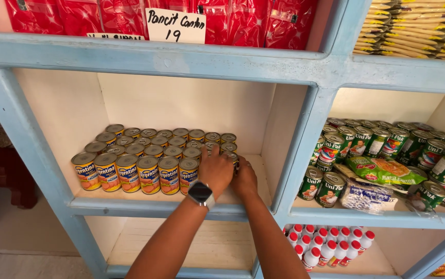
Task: Organizing and stocking canned goods from a cardboard box onto a store shelf.
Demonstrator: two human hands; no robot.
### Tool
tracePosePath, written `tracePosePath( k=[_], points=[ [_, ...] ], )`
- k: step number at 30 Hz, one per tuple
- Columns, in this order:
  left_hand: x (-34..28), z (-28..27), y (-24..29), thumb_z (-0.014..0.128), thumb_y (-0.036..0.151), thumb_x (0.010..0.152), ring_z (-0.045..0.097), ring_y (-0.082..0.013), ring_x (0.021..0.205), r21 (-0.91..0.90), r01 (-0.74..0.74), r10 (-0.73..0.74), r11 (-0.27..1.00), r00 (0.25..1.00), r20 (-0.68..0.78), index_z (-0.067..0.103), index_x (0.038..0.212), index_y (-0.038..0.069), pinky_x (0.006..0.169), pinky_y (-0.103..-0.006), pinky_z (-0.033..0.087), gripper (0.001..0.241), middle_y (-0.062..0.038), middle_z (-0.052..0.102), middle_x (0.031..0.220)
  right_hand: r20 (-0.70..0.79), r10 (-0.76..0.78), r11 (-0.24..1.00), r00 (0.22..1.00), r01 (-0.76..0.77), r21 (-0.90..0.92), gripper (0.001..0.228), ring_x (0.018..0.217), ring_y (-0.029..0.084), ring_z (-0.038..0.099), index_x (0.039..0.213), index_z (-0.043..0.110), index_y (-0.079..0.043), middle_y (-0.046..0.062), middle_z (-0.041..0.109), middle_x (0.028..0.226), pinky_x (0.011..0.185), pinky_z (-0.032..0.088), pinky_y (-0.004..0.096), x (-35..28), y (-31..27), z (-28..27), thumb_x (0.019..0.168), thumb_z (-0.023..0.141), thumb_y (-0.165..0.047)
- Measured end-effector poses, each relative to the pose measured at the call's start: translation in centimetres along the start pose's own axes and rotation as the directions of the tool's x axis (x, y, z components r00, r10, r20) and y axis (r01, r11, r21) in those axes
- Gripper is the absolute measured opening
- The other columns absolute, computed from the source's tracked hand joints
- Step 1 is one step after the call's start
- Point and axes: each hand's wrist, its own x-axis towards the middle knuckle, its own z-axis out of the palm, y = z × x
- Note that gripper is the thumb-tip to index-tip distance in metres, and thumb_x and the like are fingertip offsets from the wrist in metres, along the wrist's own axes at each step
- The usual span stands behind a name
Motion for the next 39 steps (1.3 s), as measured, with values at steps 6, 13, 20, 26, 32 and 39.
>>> tracePosePath(
  k=[6, 13, 20, 26, 32, 39],
  points=[
    [-8.3, 0.5, 4.1, 0.055, 0.012, 0.090, 0.056, -0.0314, 0.117, -0.286, -0.111, -0.031, 0.952, 0.893, -0.449, 0.062, 0.135, 0.007, 0.102, -0.0498, 0.043, 0.045, -0.007, 0.062, 0.134, -0.038, -0.135, 0.971, 0.990, 0.140, 0.196, 0.100, 0.120, 0.037, 0.058, 0.159, 0.027, -0.014, 0.020, 0.053, 0.135, 0.099, 0.050, 0.044, -1.4, -1.6, -1.4, 0.076, 0.082, -0.012],
    [-13.1, 1.3, 5.1, 0.060, -0.004, 0.088, 0.058, -0.0359, 0.115, -0.596, -0.132, -0.239, 0.792, 0.831, -0.502, 0.056, 0.137, 0.003, 0.100, -0.0474, 0.046, 0.050, -0.015, 0.060, 0.134, -0.332, -0.253, 0.900, 0.909, 0.347, 0.263, 0.090, 0.109, 0.029, 0.063, 0.150, 0.041, -0.009, 0.017, 0.058, 0.132, 0.090, 0.055, 0.040, -4.3, -4.3, -3.9, 0.067, 0.073, 0.003],
    [-19.9, -1.7, 3.8, 0.062, 0.002, 0.086, 0.055, -0.0384, 0.127, -0.684, -0.153, -0.158, 0.713, 0.916, -0.369, 0.057, 0.135, 0.004, 0.111, -0.0488, 0.046, 0.050, -0.015, 0.059, 0.134, -0.527, -0.595, 0.669, 0.607, 0.737, 0.094, 0.049, 0.112, 0.027, 0.064, 0.132, 0.053, -0.007, 0.017, 0.056, 0.130, 0.089, 0.059, 0.034, -14.7, -2.3, -4.1, 0.088, 0.063, 0.011],
    [-38.1, 6.0, 1.4, 0.066, 0.009, 0.091, 0.061, -0.0353, 0.118, -0.704, 0.316, -0.264, 0.636, 0.946, 0.186, 0.061, 0.133, 0.010, 0.095, -0.0452, 0.052, 0.042, -0.011, 0.061, 0.134, -0.088, -0.354, 0.843, 0.931, 0.358, 0.400, 0.037, 0.098, 0.024, 0.066, 0.123, 0.057, -0.004, 0.014, 0.060, 0.120, 0.083, 0.058, 0.032, -32.5, 7.3, 1.8, 0.090, 0.062, 0.010],
    [-53.4, 8.9, 1.3, 0.065, 0.009, 0.088, 0.070, -0.0315, 0.095, -0.551, 0.743, -0.519, 0.381, 0.665, 0.537, 0.070, 0.117, 0.012, 0.083, -0.0413, 0.056, 0.030, -0.008, 0.068, 0.119, 0.480, -0.201, 0.959, 0.854, 0.071, 0.275, 0.023, 0.076, 0.022, 0.072, 0.108, 0.070, -0.006, 0.010, 0.072, 0.098, 0.067, 0.057, 0.032, -45.9, 9.6, 4.9, 0.088, 0.064, 0.003],
    [-54.8, 9.3, 3.0, 0.067, 0.013, 0.088, 0.069, -0.0328, 0.099, -0.427, 0.782, -0.541, 0.455, 0.623, 0.565, 0.074, 0.109, 0.014, 0.085, -0.0424, 0.056, 0.022, -0.009, 0.071, 0.109, 0.795, -0.393, 0.919, 0.463, 0.220, 0.326, 0.022, 0.094, 0.031, 0.071, 0.115, 0.072, -0.010, 0.011, 0.076, 0.107, 0.081, 0.056, 0.041, -50.1, 13.9, 9.3, 0.095, 0.064, -0.013]
  ],
)
